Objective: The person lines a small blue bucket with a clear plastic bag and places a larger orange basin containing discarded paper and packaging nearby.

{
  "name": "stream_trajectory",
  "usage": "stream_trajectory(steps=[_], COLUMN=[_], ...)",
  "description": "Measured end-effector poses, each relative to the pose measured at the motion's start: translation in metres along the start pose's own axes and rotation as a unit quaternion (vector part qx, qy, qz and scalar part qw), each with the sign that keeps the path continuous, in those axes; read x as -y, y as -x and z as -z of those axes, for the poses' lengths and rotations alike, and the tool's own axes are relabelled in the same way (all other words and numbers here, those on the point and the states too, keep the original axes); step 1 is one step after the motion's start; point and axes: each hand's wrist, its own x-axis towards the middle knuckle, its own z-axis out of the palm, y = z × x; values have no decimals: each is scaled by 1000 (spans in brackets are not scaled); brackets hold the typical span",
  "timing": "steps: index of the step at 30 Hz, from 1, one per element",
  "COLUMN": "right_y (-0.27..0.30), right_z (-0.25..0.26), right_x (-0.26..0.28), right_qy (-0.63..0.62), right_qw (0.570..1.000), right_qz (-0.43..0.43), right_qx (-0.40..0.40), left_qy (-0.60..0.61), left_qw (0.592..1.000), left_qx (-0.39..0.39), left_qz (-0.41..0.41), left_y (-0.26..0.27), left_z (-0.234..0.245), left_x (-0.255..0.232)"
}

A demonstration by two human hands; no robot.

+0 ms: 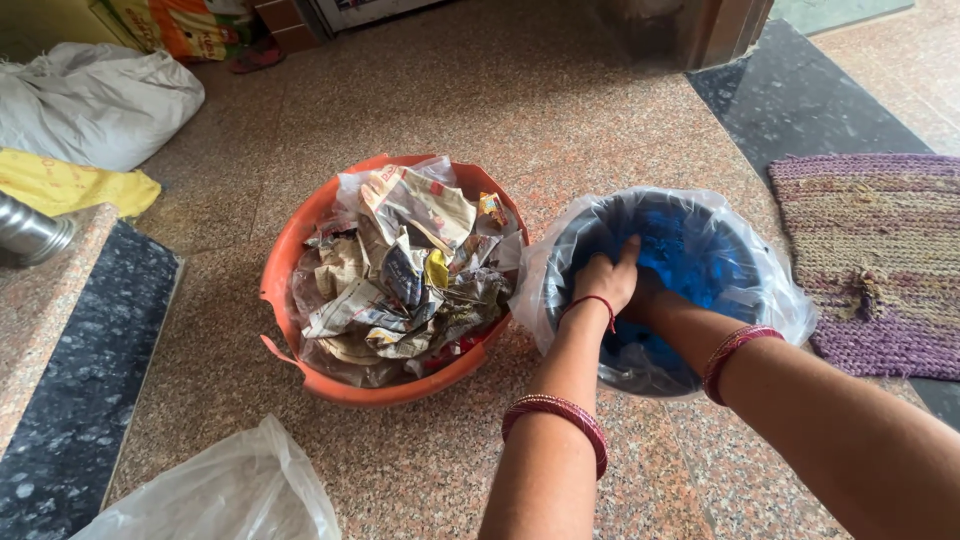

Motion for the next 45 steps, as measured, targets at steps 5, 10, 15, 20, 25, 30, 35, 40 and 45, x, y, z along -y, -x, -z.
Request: stream_trajectory(steps=[5, 10, 15, 20, 25, 30, 35, 40, 45], right_y=[-2, -11, -17, -14, -12, -18, -31, -17, 24], right_z=[-10, -33, -50, -51, -50, -52, -31, 38, 116], right_x=[-3, -2, -5, -3, -3, 0, -17, -17, 10], right_qy=[-27, -11, -107, -80, -61, -540, -35, 15, -146], right_qw=[997, 993, 985, 981, 984, 831, 981, 994, 969], right_qz=[67, 121, 131, 172, 165, 86, 192, 106, 86], right_qx=[2, -11, 17, 40, 37, 101, -10, -13, -177], left_qy=[-11, -9, -18, -42, -35, -48, -46, -20, 19], left_qw=[1000, 999, 998, 997, 996, 996, 997, 1000, 998], left_qx=[22, 23, 41, 56, 68, 68, 53, 17, -25], left_qz=[18, 22, 34, 24, 46, 46, 30, -12, -53], left_y=[3, 7, 10, 8, 11, 10, 2, 0, -7], left_z=[2, 4, 3, 0, 3, 7, 16, 19, 25], left_x=[-5, -6, -9, -8, -9, -13, -21, -30, -43])
